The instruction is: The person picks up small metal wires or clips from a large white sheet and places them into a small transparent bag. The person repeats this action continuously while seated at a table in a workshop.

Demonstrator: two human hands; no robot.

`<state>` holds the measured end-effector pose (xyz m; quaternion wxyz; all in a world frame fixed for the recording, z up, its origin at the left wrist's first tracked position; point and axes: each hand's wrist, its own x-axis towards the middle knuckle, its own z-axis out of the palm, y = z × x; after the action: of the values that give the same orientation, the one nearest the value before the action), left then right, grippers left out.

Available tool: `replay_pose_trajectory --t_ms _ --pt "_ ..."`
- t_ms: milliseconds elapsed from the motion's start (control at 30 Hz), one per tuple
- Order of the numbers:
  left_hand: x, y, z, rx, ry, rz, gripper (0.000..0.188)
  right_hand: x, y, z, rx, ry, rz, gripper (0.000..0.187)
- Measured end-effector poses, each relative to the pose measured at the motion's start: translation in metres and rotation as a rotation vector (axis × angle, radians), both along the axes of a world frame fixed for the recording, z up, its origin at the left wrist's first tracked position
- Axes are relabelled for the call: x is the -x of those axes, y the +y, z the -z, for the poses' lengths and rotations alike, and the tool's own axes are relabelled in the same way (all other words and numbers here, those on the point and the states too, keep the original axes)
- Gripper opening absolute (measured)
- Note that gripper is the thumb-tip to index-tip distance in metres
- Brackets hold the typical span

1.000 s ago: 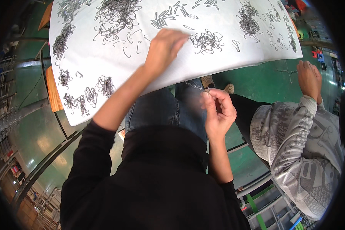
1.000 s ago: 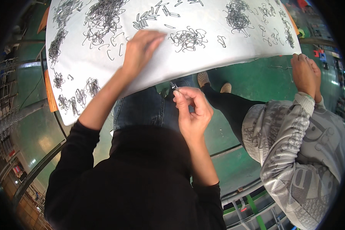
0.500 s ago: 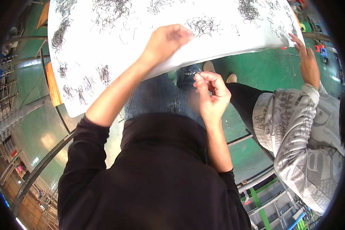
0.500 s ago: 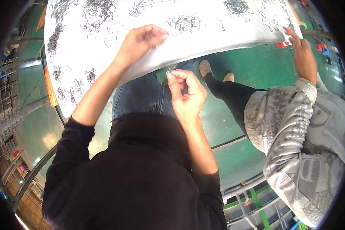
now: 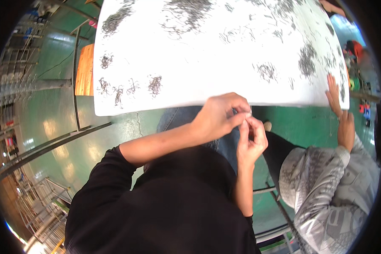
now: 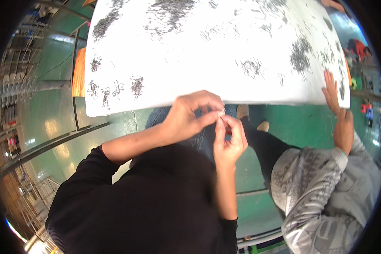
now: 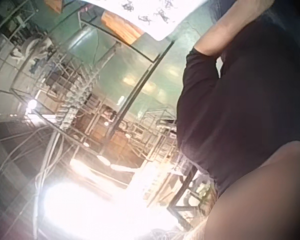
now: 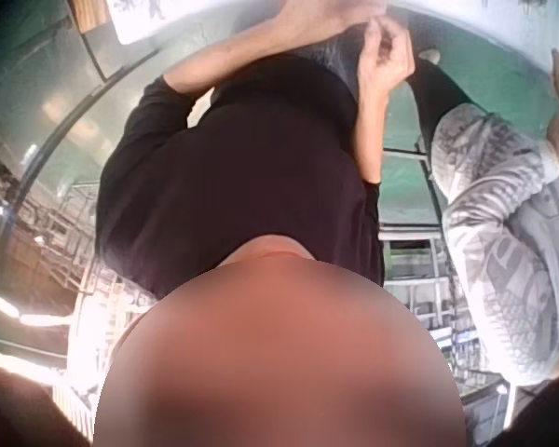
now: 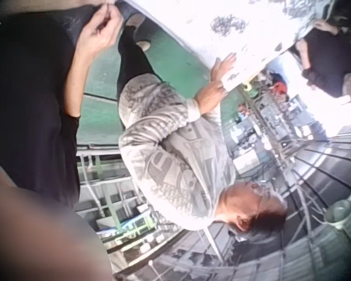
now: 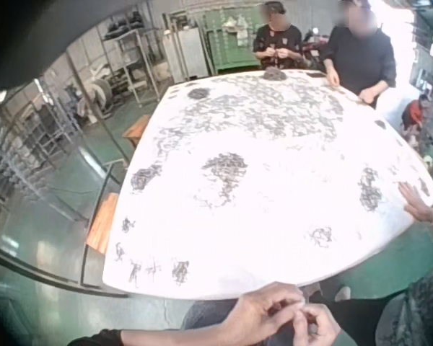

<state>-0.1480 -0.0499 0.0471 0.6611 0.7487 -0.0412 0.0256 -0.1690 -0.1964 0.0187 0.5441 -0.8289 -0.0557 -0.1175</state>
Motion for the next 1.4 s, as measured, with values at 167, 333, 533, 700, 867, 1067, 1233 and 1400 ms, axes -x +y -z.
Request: replay_pose_trajectory --t_ms 167,333,533,700,867,1067,1233,1400 --pt "0.010 0.016 0.025 -0.017 -0.109 0.046 0.013 -0.032 0.005 -0.021 -0.074 0.156 -0.019 0.014" --pt "0.011 0.025 0.054 -0.014 -0.201 0.046 0.011 -0.119 0.092 -0.017 0.171 -0.031 -0.525 0.009" --pt "0.015 0.032 0.064 -0.004 -0.221 0.013 0.017 -0.182 0.224 -0.002 0.813 0.147 -0.546 0.017" --pt "0.017 0.033 0.063 0.014 -0.201 0.013 0.017 -0.181 0.248 0.004 1.143 0.085 -0.670 0.021" --pt "0.019 0.036 0.065 0.004 -0.192 0.023 0.018 -0.175 0.232 0.003 1.016 0.080 -0.662 0.023" --pt "0.019 0.038 0.061 -0.047 -0.190 0.050 0.020 -0.168 0.229 -0.003 0.875 0.073 -0.674 0.020" --pt "0.019 0.034 0.055 -0.035 -0.195 0.017 0.010 -0.151 0.122 -0.028 -0.021 0.425 -0.652 0.017" --pt "0.020 0.027 0.041 -0.057 -0.105 -0.032 0.012 -0.055 0.032 -0.056 -0.407 0.375 -0.243 0.019"
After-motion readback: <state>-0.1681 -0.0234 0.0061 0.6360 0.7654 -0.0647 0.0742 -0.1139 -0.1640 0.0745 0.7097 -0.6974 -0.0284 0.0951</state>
